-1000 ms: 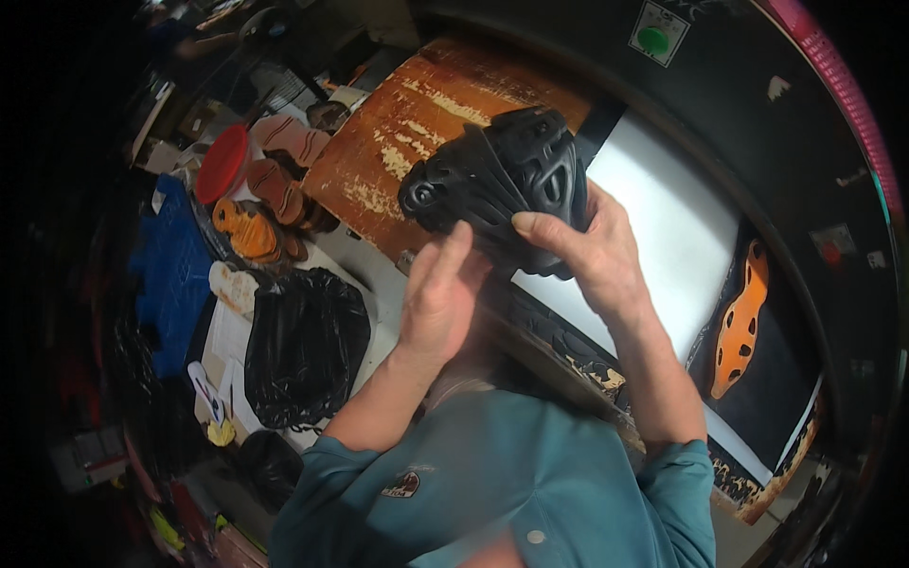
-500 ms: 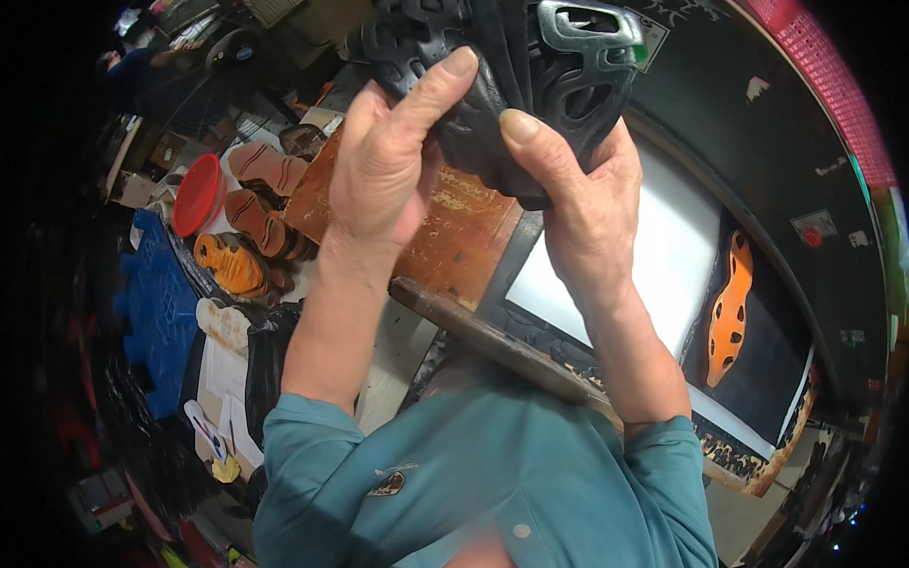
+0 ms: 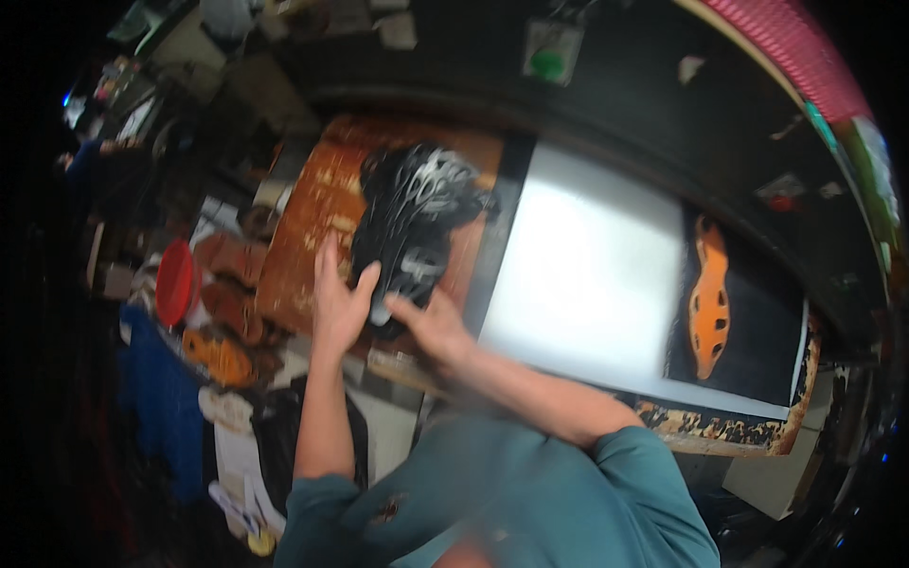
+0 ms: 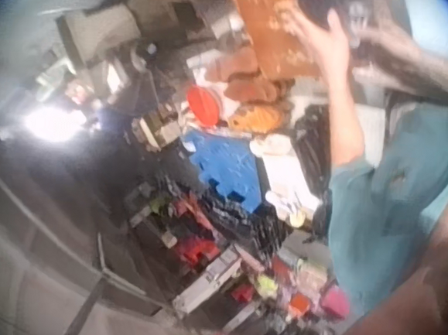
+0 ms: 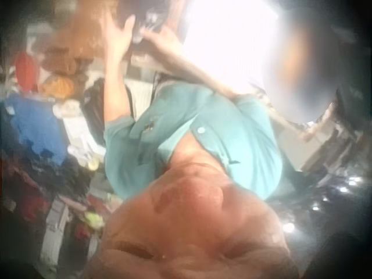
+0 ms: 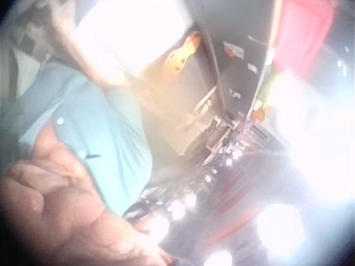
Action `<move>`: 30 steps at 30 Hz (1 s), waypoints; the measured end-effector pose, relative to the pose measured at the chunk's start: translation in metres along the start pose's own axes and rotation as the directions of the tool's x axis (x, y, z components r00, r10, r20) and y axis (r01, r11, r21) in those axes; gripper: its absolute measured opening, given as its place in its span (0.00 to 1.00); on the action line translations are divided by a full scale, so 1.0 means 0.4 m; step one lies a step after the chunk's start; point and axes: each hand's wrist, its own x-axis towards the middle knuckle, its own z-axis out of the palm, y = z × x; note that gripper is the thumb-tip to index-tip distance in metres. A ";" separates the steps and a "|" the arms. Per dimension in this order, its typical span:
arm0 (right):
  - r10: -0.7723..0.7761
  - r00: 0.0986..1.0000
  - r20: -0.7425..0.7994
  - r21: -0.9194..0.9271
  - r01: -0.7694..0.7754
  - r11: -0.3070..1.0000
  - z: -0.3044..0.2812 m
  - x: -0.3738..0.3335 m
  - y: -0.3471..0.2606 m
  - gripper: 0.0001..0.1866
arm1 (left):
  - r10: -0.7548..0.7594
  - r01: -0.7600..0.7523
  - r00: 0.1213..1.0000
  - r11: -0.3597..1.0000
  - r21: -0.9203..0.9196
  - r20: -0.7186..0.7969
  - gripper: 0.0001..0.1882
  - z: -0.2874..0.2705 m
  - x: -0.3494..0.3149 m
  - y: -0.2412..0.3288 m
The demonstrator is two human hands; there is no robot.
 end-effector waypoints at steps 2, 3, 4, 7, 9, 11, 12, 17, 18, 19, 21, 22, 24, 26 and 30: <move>-0.128 0.990 0.057 -0.215 0.137 0.967 -0.002 0.020 0.001 0.28 | 0.147 -0.156 0.984 0.984 0.089 0.102 0.45 -0.002 -0.006 0.016; -0.230 0.969 0.090 -0.407 0.247 0.879 -0.009 0.029 -0.006 0.30 | 0.204 -0.224 0.964 0.969 0.105 0.172 0.45 0.001 -0.010 0.025; -0.276 0.954 0.113 -0.503 0.295 0.813 -0.017 0.026 -0.015 0.29 | 0.193 -0.229 0.959 0.959 0.165 0.210 0.45 0.009 -0.014 0.033; -0.106 0.971 0.216 -0.747 0.234 0.622 -0.072 -0.004 -0.100 0.27 | 0.152 -0.216 0.957 0.940 0.262 0.246 0.48 0.034 -0.027 0.040; -0.020 0.965 0.262 -0.849 0.240 0.471 -0.119 -0.071 -0.205 0.25 | 0.229 -0.292 0.947 0.906 0.305 0.227 0.52 0.048 -0.040 0.031; -0.243 0.912 0.331 -0.850 0.400 0.341 -0.136 -0.124 -0.344 0.22 | 0.275 -0.328 0.941 0.881 0.341 0.196 0.53 0.063 -0.047 0.017; -0.419 0.829 0.372 -0.822 0.503 0.266 -0.132 -0.140 -0.421 0.20 | 0.287 -0.321 0.946 0.891 0.320 0.149 0.52 0.071 -0.042 0.008; -0.658 0.135 0.741 -0.582 0.618 -0.528 0.005 -0.098 -0.736 0.17 | 0.358 -0.355 0.933 0.894 0.273 0.040 0.49 0.096 -0.028 -0.038; -0.602 0.026 0.798 -0.509 0.565 -0.650 0.045 -0.070 -0.764 0.18 | 0.367 -0.362 0.930 0.901 0.239 0.021 0.48 0.094 -0.025 -0.047; -0.492 -0.128 0.861 -0.382 0.476 -0.792 0.089 -0.027 -0.792 0.19 | 0.363 -0.360 0.931 0.911 0.202 0.021 0.48 0.090 -0.024 -0.054; -0.347 -0.149 0.926 -0.286 0.320 -0.903 0.151 0.020 -0.822 0.21 | 0.336 -0.335 0.942 0.931 0.148 0.016 0.47 0.077 -0.024 -0.061; -0.362 -0.072 0.929 -0.345 0.180 -0.921 0.174 0.042 -0.836 0.22 | 0.353 -0.351 0.936 0.929 0.120 0.007 0.46 0.072 -0.025 -0.060; -0.466 0.271 0.842 -0.480 -0.014 -0.877 0.207 0.080 -0.859 0.22 | 0.312 -0.312 0.950 0.949 0.053 -0.001 0.47 0.063 -0.029 -0.049; -0.443 0.565 0.697 -0.557 0.036 -0.830 0.213 0.090 -0.883 0.13 | 0.267 -0.280 0.960 0.935 0.216 0.087 0.47 0.057 -0.035 -0.026; -0.481 0.481 0.733 -0.581 0.075 -0.810 0.152 -0.013 -0.862 0.11 | 0.258 -0.277 0.960 0.934 0.227 0.112 0.48 -0.003 -0.016 0.034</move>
